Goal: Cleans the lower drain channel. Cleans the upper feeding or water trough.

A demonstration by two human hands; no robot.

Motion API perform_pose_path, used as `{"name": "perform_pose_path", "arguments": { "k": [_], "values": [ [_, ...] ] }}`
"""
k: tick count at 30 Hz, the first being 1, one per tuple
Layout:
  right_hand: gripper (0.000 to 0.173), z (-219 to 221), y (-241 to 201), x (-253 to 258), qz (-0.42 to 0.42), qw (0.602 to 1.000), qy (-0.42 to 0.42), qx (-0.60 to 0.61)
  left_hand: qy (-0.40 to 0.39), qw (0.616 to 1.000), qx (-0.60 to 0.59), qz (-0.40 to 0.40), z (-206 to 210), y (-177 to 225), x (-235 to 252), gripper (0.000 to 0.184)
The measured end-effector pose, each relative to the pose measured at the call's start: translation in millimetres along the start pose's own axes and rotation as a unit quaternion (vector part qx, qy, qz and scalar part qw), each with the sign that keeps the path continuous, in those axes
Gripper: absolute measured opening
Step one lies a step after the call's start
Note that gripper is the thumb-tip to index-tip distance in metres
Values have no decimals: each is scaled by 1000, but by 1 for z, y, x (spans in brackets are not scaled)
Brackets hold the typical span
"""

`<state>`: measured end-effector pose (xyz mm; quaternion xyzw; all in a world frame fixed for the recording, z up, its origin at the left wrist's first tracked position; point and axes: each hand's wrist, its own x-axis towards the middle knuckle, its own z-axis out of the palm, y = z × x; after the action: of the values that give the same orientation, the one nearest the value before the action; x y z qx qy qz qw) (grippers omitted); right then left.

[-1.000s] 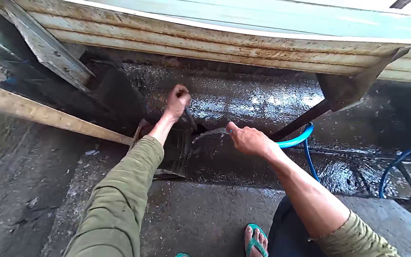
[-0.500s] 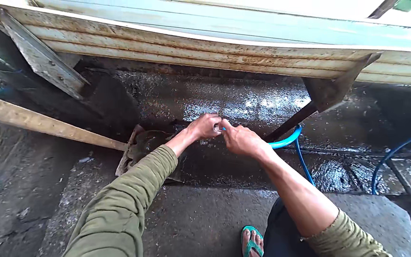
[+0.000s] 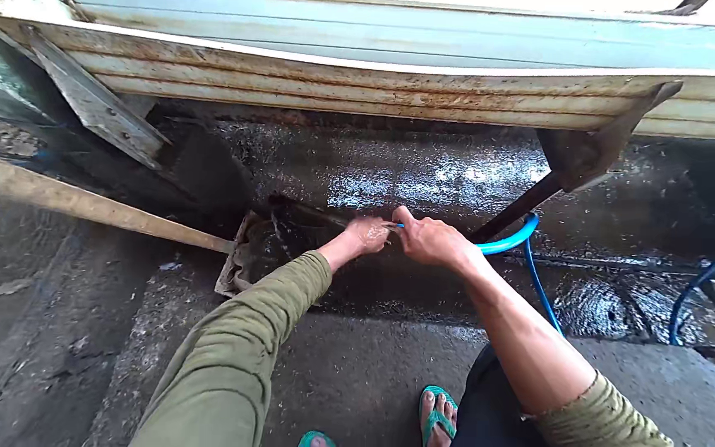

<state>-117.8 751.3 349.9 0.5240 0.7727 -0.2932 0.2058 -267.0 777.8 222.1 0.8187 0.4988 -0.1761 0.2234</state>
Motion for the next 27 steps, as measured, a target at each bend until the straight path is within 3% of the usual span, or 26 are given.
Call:
{"name": "perform_pose_path", "arguments": {
  "k": [5, 12, 17, 22, 27],
  "values": [
    [42, -3, 16, -1, 12, 1000, -6, 13, -141, 983, 20, -118, 30, 30, 9, 24],
    [43, -4, 26, 1, 7, 1000, -19, 17, -200, 956, 45, -212, 63, 33, 27, 28],
    [42, 2, 27, 2, -8, 1000, -17, 10, -198, 945, 49, -257, 80, 33, 34, 34],
    [41, -3, 36, 6, -12, 1000, -17, 11, -144, 959, 11, -244, 58, 44, 19, 29],
    [48, -7, 49, 19, -22, 999, 17, 19, -24, 996, -46, -71, 10, 35, -37, 21]
  ]
}}
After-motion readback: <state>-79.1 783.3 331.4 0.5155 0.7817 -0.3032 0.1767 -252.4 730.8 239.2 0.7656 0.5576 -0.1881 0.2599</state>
